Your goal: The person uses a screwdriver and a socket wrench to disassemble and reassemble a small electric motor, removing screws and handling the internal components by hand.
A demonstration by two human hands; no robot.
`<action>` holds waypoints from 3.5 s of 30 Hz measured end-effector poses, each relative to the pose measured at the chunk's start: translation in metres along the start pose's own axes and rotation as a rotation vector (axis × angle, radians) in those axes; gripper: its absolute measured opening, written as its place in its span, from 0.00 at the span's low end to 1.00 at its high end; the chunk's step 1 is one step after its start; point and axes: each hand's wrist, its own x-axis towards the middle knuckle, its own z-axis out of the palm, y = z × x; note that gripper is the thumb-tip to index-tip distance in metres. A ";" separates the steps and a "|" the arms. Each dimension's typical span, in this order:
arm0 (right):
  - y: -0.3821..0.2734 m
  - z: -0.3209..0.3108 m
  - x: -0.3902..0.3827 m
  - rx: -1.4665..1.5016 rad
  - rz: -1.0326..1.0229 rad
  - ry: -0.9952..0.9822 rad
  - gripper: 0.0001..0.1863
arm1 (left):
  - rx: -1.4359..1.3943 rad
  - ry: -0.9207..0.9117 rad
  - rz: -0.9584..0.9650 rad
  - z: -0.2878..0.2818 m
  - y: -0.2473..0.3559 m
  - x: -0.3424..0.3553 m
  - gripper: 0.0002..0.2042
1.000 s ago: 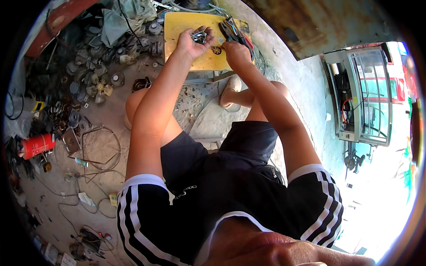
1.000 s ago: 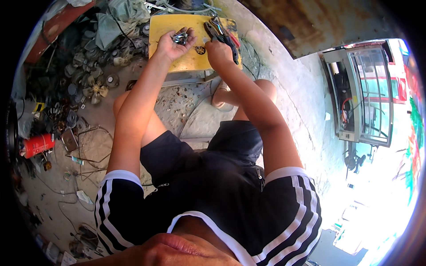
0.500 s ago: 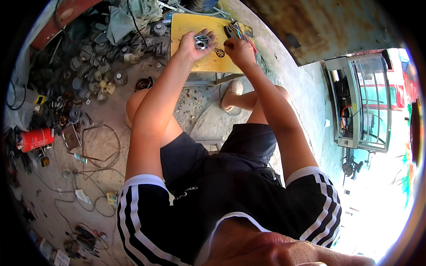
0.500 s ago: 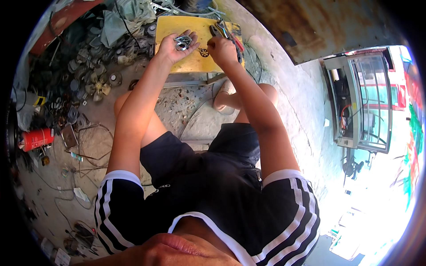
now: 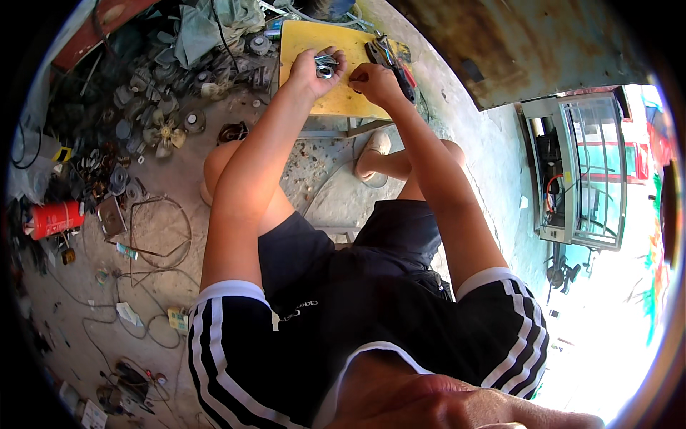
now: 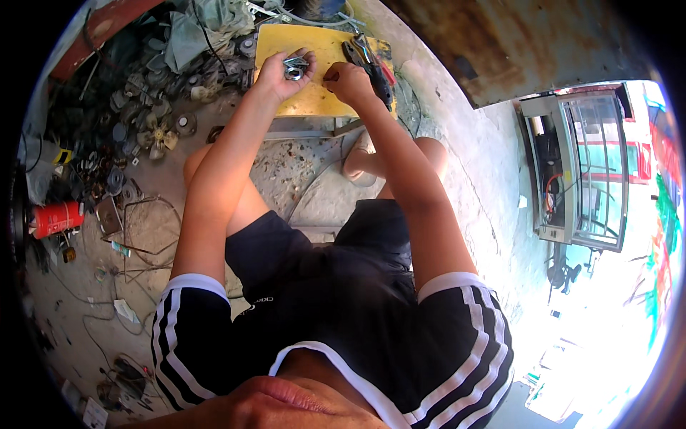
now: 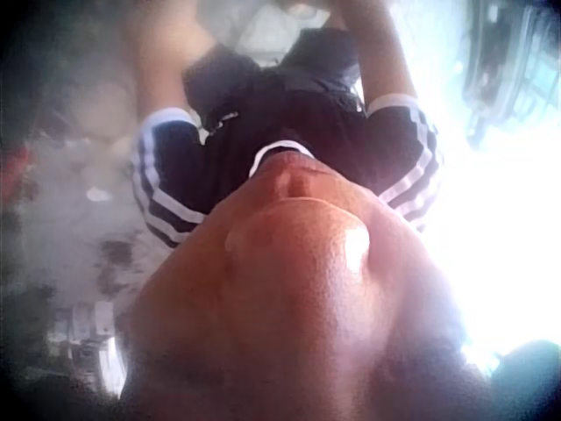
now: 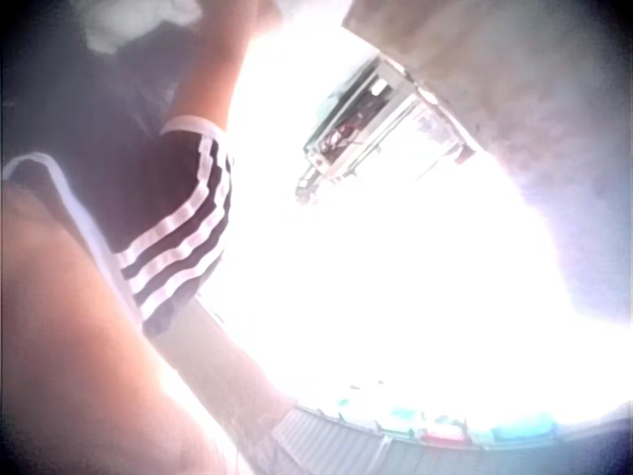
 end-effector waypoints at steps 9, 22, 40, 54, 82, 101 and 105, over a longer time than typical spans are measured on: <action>-0.012 -0.006 0.010 -0.148 0.046 -0.069 0.14 | 0.053 0.004 -0.010 -0.003 0.003 -0.001 0.22; 0.000 -0.018 0.030 0.046 0.033 -0.060 0.12 | 0.469 -0.359 0.349 -0.038 -0.005 0.032 0.21; 0.010 -0.006 0.005 -0.211 0.165 -0.064 0.23 | -0.060 -0.071 0.076 -0.003 0.031 -0.014 0.18; -0.006 -0.010 -0.008 -0.202 0.186 0.012 0.21 | -0.137 -0.040 0.086 -0.005 0.041 -0.020 0.25; 0.065 -0.102 -0.094 0.229 0.052 0.683 0.11 | 0.290 -0.130 0.322 0.056 0.153 -0.142 0.18; 0.137 -0.081 -0.103 0.172 0.399 0.992 0.11 | 2.735 1.006 1.069 0.185 0.534 -0.094 0.34; 0.135 -0.081 -0.102 0.247 0.431 0.954 0.11 | 2.612 1.059 1.262 0.191 0.535 -0.104 0.33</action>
